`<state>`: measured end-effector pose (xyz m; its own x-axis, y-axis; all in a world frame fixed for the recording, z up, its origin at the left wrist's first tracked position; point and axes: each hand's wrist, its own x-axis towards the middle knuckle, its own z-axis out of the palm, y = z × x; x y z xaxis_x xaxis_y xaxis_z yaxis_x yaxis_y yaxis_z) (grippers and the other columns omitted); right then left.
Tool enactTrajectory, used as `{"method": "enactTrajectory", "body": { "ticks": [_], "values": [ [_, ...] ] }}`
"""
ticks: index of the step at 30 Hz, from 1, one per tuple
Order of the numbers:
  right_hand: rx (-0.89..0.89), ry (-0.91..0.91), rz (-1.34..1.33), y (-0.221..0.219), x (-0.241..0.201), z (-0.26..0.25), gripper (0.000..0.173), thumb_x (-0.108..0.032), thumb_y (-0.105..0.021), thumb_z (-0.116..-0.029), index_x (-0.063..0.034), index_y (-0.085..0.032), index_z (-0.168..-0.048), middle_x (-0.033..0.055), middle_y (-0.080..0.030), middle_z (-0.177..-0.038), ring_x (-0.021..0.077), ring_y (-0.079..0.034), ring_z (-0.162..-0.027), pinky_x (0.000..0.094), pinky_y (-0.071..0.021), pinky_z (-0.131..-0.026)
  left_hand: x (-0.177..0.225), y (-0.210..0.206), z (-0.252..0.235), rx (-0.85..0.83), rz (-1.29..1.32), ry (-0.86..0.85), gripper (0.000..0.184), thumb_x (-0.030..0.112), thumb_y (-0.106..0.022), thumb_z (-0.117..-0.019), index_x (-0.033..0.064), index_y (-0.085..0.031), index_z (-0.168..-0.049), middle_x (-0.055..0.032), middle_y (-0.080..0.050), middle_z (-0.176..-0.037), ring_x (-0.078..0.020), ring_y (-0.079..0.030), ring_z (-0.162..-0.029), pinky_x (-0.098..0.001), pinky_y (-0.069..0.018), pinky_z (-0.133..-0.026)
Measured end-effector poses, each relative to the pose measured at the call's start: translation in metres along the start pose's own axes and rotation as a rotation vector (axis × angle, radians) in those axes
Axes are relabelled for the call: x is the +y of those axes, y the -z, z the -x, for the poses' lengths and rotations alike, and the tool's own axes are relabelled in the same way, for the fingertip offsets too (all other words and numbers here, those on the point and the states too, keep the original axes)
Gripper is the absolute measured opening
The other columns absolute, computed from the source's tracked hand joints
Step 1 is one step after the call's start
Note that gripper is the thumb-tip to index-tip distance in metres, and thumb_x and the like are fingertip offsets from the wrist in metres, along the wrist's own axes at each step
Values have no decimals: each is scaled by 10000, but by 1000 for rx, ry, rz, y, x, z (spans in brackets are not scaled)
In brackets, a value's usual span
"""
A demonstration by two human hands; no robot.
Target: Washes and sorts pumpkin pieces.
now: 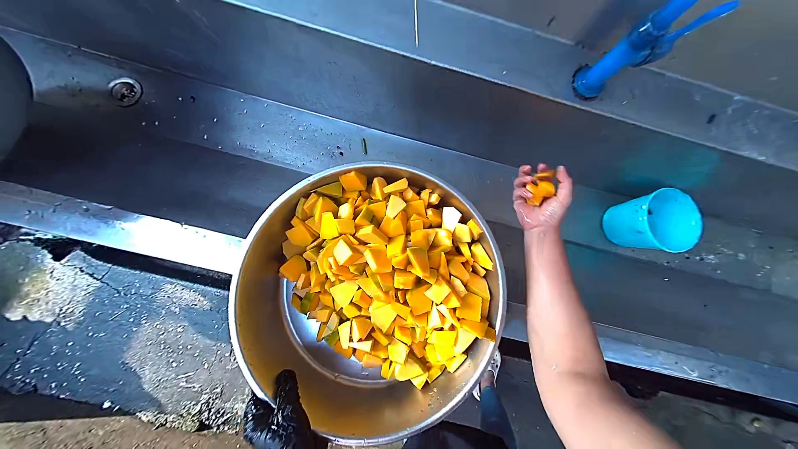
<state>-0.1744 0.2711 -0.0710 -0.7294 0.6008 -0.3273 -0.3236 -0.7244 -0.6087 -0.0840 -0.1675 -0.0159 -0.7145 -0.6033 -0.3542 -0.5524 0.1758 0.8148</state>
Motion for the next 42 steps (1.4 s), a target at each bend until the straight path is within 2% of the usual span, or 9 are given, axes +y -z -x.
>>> {"method": "enactTrajectory", "body": {
  "ticks": [5,8,11,16,20,24,29,31,42],
  "values": [
    [229,360,585,-61,-98,28,80,-78,-455,-1056,-124,-521,-1062,-35,-617,-825,25,-568,-556,157,-492,-492,0,1,-1,-25,-21,4,342,71,-585,-997,-89,-530,-1295,-114,-617,-1069,-16,-616,-897,-206,-536,-821],
    [239,697,1484,-97,-154,10,458,-111,-604,-943,-33,-605,-1394,172,-673,-1173,208,-665,-874,362,-557,-760,-1,1,-3,-43,-37,-4,359,79,-580,-1003,-102,-534,-1310,-191,-625,-1141,-105,-618,-970,-283,-522,-891],
    [193,606,2074,-139,-176,0,559,-98,-565,-976,-92,-491,-1531,341,-569,-1363,530,-569,-1227,666,-423,-1003,-3,1,-4,-53,-44,-15,360,83,-583,-1010,-109,-544,-1311,-236,-631,-1189,-181,-630,-1027,-349,-516,-937],
    [238,491,2236,-133,-163,12,481,-47,-551,-981,-49,-553,-1462,347,-574,-1342,551,-589,-1184,701,-447,-945,-1,1,-7,-27,-13,-43,356,78,-601,-998,-115,-565,-1295,-254,-639,-1195,-218,-633,-1050,-368,-501,-961],
    [270,338,2284,-101,-148,23,662,-39,-550,-984,-164,-371,-1608,344,-570,-1352,545,-593,-1182,690,-456,-941,5,9,-25,-29,-42,-61,338,73,-623,-980,-109,-592,-1263,-248,-646,-1184,-215,-632,-1043,-372,-496,-960],
    [300,252,1984,-100,-132,24,731,-88,-589,-979,-146,-279,-1638,302,-568,-1407,456,-597,-1240,605,-446,-1028,11,24,-49,-29,-90,-82,359,83,-608,-990,-105,-584,-1296,-265,-632,-1246,-248,-620,-1121,-393,-471,-1012],
    [315,-79,686,-123,-39,65,171,-238,-484,-1093,-144,-542,-1223,-12,-564,-829,69,-553,-569,204,-487,-490,20,35,-69,-10,-135,-57,379,85,-610,-995,-107,-571,-1321,-275,-624,-1277,-284,-612,-1168,-417,-452,-1046],
    [342,-256,350,-125,-9,75,209,-346,-442,-1096,-173,-552,-1056,-36,-580,-735,59,-581,-553,192,-500,-490,24,35,-71,-8,-142,-53,385,87,-605,-1000,-105,-563,-1331,-277,-617,-1288,-286,-604,-1184,-414,-445,-1054],
    [453,-120,-191,-110,31,79,100,-73,-509,-1051,-99,-484,-1145,74,-604,-985,124,-679,-860,214,-585,-809,19,33,-75,-8,-97,-43,371,74,-607,-1000,-119,-557,-1314,-271,-625,-1244,-255,-614,-1122,-391,-472,-1010]
  ]
}}
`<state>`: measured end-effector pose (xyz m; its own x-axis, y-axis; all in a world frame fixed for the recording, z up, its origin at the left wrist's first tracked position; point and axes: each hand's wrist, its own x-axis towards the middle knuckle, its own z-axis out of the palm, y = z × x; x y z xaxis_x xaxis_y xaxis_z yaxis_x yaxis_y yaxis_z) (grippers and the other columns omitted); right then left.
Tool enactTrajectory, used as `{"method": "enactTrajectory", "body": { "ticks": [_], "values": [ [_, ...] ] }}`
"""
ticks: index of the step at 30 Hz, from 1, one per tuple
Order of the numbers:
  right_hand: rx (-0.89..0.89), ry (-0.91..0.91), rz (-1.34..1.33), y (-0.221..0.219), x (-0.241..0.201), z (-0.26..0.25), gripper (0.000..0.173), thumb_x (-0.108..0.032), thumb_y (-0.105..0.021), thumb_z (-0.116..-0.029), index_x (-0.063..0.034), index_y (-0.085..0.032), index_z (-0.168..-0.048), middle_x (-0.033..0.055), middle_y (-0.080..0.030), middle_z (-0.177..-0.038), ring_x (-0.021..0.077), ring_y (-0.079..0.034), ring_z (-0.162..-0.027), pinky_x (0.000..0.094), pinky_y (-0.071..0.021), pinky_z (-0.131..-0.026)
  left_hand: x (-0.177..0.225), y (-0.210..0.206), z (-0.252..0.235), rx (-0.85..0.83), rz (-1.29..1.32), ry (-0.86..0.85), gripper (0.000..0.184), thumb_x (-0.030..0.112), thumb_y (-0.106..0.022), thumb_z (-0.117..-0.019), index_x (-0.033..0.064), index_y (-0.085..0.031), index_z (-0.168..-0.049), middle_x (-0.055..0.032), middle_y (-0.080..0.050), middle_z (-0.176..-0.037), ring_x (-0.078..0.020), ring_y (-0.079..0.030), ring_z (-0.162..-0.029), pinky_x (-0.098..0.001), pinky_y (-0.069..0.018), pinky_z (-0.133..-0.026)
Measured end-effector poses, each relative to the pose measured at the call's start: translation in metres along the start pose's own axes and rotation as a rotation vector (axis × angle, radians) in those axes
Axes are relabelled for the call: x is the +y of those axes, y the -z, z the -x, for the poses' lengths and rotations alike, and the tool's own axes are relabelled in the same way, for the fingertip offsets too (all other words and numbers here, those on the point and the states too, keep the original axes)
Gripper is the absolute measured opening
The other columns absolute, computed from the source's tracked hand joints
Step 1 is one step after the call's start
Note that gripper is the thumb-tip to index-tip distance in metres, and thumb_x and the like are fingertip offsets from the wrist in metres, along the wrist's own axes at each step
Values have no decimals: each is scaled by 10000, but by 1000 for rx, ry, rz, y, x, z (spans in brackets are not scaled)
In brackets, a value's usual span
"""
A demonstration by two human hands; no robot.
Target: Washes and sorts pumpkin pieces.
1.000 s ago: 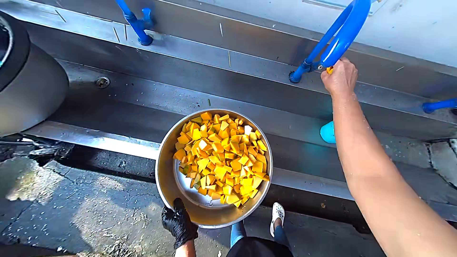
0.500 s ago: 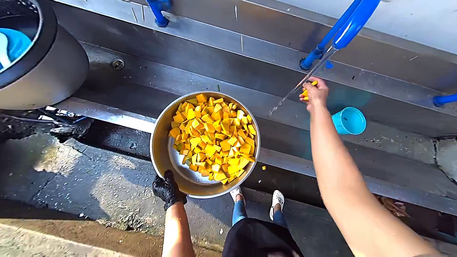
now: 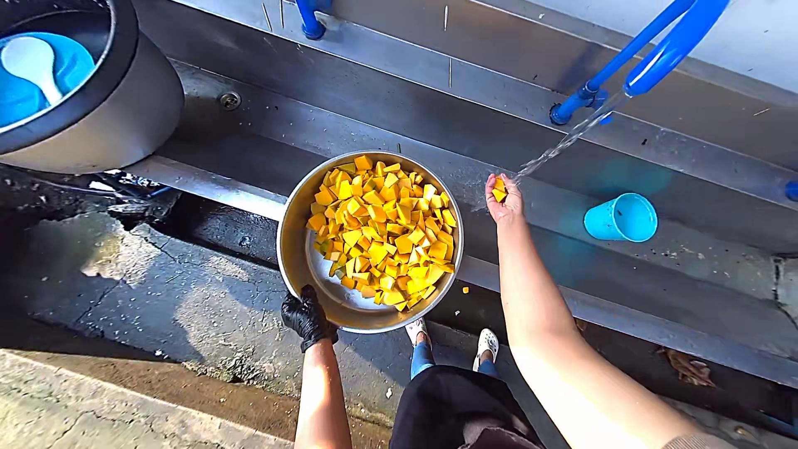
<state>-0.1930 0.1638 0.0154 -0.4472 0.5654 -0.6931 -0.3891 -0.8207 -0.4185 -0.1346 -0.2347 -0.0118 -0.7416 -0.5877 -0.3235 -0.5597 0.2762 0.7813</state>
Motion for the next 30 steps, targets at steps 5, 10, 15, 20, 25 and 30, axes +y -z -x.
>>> {"method": "enactTrajectory", "body": {
  "ticks": [5,10,15,20,25,30],
  "values": [
    [-48,13,130,13,2,-16,73,-127,-481,-1071,-145,-515,-1010,-28,-585,-768,31,-601,-621,147,-537,-608,-2,0,2,10,34,-4,348,66,-603,-1000,-117,-567,-1293,-248,-638,-1203,-200,-626,-1057,-339,-489,-966],
    [7,-22,303,12,0,-22,84,-226,-487,-1086,-178,-480,-1018,-56,-495,-703,4,-487,-517,128,-463,-513,1,0,4,-1,32,-9,372,52,-599,-995,-121,-547,-1320,-250,-625,-1235,-188,-616,-1093,-306,-484,-981],
    [0,-92,457,13,-2,-21,283,-287,-374,-1120,-149,-471,-893,-45,-487,-628,10,-464,-460,130,-418,-439,-14,3,-2,-16,-21,16,435,135,-635,-983,-54,-534,-1362,-213,-619,-1283,-224,-618,-1145,-376,-496,-1009],
    [238,-106,455,11,-2,-8,166,-316,-491,-1059,-157,-470,-1018,14,-492,-716,106,-530,-544,239,-506,-521,-23,2,-7,-1,-9,0,430,150,-654,-955,-34,-553,-1331,-144,-639,-1220,-118,-631,-1068,-288,-521,-951],
    [172,-9,300,8,2,-13,82,-200,-480,-1074,-127,-462,-1107,55,-534,-846,115,-586,-653,213,-535,-588,-18,2,-5,-18,-6,-1,398,145,-628,-976,-33,-556,-1324,-143,-634,-1209,-115,-627,-1059,-287,-516,-950],
    [24,-44,284,-4,-1,-30,330,-334,-257,-1132,-121,-439,-957,-9,-449,-672,21,-432,-465,119,-382,-424,-15,2,-7,-20,-18,-2,388,131,-639,-960,-48,-569,-1297,-149,-642,-1178,-123,-629,-1033,-297,-518,-935]
  ]
}}
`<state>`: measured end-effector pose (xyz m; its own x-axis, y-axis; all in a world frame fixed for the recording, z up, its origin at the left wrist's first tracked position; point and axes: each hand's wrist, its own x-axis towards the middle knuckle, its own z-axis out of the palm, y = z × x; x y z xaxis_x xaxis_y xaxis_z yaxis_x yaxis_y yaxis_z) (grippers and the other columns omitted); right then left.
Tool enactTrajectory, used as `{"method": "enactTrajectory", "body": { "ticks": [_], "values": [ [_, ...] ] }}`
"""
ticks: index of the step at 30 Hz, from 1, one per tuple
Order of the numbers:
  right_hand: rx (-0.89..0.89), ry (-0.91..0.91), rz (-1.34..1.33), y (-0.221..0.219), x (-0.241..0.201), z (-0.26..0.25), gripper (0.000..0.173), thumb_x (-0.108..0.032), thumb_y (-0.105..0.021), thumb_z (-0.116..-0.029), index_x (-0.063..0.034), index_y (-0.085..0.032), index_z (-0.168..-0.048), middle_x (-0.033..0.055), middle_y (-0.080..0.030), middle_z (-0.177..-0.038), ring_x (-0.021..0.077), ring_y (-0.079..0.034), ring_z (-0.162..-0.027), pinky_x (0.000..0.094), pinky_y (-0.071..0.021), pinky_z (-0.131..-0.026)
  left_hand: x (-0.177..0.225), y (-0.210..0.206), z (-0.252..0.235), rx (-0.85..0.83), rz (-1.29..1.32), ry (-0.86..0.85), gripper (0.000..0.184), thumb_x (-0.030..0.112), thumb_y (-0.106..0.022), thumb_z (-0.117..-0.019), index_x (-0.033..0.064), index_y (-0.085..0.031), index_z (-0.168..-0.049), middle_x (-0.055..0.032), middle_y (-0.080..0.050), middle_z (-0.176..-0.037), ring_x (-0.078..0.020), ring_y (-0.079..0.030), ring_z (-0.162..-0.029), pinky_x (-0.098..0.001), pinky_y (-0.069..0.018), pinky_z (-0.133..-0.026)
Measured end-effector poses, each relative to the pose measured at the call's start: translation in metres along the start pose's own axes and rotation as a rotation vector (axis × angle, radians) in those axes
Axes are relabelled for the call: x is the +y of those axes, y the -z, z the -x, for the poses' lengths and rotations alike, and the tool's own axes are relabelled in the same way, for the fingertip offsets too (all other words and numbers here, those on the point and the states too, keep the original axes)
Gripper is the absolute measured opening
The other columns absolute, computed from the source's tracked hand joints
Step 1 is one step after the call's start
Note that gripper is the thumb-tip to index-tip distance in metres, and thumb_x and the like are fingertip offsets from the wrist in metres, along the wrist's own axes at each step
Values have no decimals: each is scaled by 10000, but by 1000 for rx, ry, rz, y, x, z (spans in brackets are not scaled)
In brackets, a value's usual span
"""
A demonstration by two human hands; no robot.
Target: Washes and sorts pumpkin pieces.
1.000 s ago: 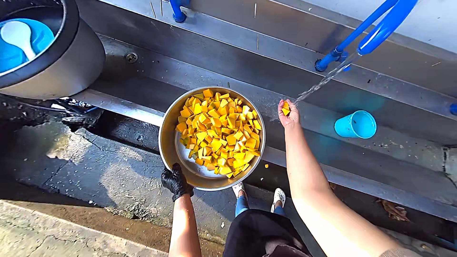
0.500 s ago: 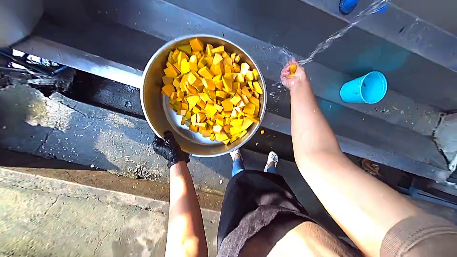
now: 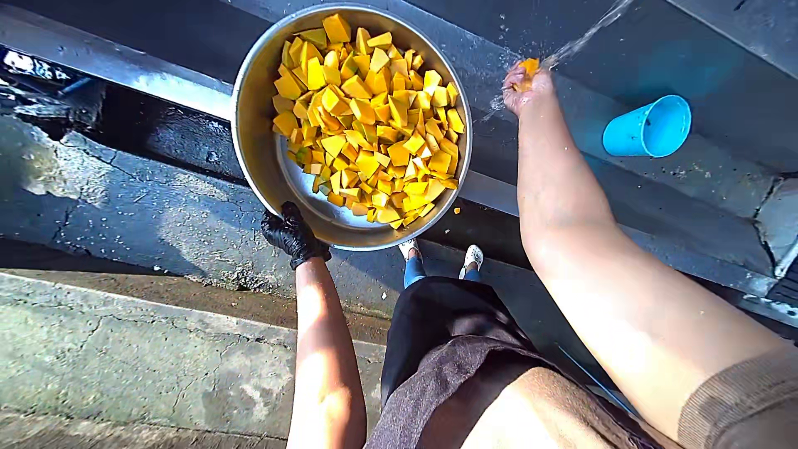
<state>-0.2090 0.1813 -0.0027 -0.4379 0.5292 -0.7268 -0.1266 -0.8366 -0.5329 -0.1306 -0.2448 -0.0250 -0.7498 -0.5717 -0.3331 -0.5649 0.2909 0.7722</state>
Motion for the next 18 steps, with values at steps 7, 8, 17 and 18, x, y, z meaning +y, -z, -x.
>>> {"method": "enactTrajectory", "body": {
  "ticks": [7,8,17,18],
  "values": [
    [67,20,-20,-2,-6,18,190,-240,-556,-1045,-137,-454,-1168,78,-539,-982,164,-630,-816,286,-587,-738,-3,-3,-3,13,12,4,370,137,-654,-945,-32,-594,-1269,-121,-649,-1147,-90,-626,-1002,-269,-516,-912],
    [52,32,-31,2,-3,18,171,-247,-547,-1054,-137,-458,-1150,70,-542,-961,151,-628,-800,266,-583,-723,-2,-3,-2,12,12,9,373,137,-648,-951,-33,-588,-1277,-128,-644,-1167,-96,-625,-1018,-272,-513,-923],
    [-8,0,203,11,14,9,222,-251,-402,-1113,-151,-479,-930,-38,-492,-635,24,-468,-460,147,-420,-436,10,-1,6,-10,-8,69,408,169,-632,-981,-25,-561,-1332,-191,-631,-1251,-230,-620,-1120,-426,-498,-982],
    [4,-3,220,8,12,9,223,-245,-405,-1111,-143,-485,-928,-30,-510,-651,24,-472,-459,144,-417,-428,7,-1,4,-8,-3,54,394,165,-632,-982,-25,-570,-1321,-187,-639,-1233,-219,-627,-1105,-411,-504,-978]
  ]
}}
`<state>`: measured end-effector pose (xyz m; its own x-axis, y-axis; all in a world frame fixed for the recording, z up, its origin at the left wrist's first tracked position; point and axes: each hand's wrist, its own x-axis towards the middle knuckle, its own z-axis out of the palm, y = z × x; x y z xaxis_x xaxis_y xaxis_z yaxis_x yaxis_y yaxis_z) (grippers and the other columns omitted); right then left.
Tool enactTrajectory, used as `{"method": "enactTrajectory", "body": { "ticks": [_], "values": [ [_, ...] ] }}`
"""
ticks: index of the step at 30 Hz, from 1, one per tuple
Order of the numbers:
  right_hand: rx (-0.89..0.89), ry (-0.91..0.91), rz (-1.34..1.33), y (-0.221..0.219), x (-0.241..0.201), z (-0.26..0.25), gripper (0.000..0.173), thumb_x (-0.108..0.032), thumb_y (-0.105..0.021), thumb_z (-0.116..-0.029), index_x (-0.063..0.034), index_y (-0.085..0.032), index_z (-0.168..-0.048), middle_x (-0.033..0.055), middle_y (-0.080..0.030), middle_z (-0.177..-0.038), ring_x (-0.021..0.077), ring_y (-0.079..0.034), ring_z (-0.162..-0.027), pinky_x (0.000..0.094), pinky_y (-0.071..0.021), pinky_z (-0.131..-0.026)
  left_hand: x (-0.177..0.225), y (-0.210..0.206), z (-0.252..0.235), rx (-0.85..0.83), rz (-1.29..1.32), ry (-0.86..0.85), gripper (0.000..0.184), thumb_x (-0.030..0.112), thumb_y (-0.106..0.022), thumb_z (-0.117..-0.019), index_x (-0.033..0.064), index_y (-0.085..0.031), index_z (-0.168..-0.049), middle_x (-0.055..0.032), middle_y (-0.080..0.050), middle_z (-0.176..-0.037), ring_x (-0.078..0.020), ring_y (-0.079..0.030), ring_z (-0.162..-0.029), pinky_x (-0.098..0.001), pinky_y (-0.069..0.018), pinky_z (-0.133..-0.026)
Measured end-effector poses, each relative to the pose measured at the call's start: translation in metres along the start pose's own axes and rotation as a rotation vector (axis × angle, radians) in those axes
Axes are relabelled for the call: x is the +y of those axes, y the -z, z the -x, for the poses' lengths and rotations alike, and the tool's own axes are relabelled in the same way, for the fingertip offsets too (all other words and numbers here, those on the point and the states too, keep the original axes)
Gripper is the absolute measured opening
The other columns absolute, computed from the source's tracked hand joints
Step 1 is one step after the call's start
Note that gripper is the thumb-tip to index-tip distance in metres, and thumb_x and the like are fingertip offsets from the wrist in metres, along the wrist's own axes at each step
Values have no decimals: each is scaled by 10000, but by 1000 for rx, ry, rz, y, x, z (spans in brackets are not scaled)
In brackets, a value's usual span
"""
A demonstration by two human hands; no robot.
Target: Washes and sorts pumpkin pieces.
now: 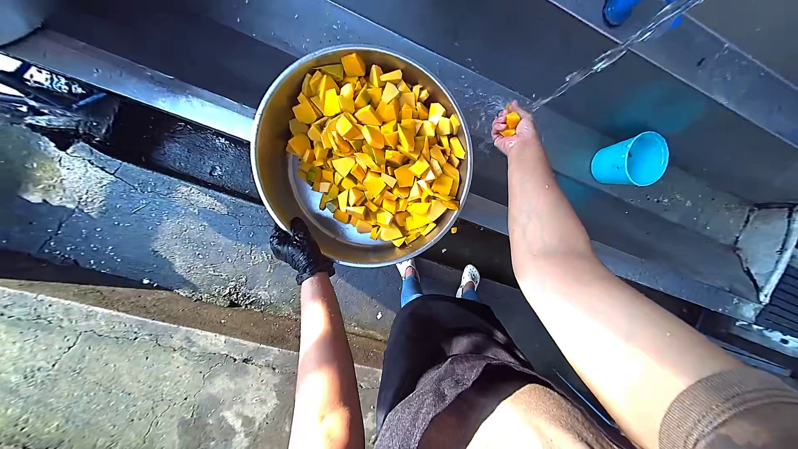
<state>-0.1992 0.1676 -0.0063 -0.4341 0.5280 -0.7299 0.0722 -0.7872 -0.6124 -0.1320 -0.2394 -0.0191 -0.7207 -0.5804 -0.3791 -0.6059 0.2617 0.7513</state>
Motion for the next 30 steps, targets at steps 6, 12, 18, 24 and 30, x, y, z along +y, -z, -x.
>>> {"method": "enactTrajectory", "body": {
  "ticks": [6,12,18,24,30],
  "values": [
    [0,44,-226,2,-16,2,145,-266,-419,-1115,-133,-472,-1097,24,-592,-849,48,-619,-640,155,-540,-566,-4,0,-3,-12,6,12,372,165,-635,-986,-13,-586,-1309,-181,-650,-1221,-223,-634,-1101,-415,-501,-985],
    [-73,109,-253,9,-25,7,198,-305,-410,-1114,-140,-493,-1043,2,-584,-792,35,-602,-614,144,-520,-549,-4,0,-2,4,17,9,400,162,-637,-979,-35,-574,-1321,-202,-639,-1238,-236,-624,-1114,-422,-495,-993],
    [53,98,228,16,-23,8,119,-255,-474,-1097,-141,-499,-1072,-22,-542,-745,28,-539,-547,150,-481,-502,-4,-1,0,9,59,-12,372,139,-621,-986,-37,-562,-1308,-165,-639,-1186,-154,-630,-1041,-333,-520,-939],
    [149,157,572,21,-35,16,261,-242,-553,-1074,-90,-503,-1279,38,-581,-871,79,-580,-608,191,-502,-534,-1,1,2,-13,-35,-20,426,207,-607,-1005,-51,-554,-1340,-253,-627,-1260,-323,-618,-1141,-521,-475,-996],
    [69,269,1147,-5,-30,62,325,-204,-605,-1049,-14,-570,-1309,97,-617,-936,110,-558,-611,253,-492,-556,-5,-4,-5,0,-5,-20,360,144,-604,-1005,-70,-572,-1293,-212,-643,-1185,-200,-629,-1060,-361,-494,-971]
  ]
}}
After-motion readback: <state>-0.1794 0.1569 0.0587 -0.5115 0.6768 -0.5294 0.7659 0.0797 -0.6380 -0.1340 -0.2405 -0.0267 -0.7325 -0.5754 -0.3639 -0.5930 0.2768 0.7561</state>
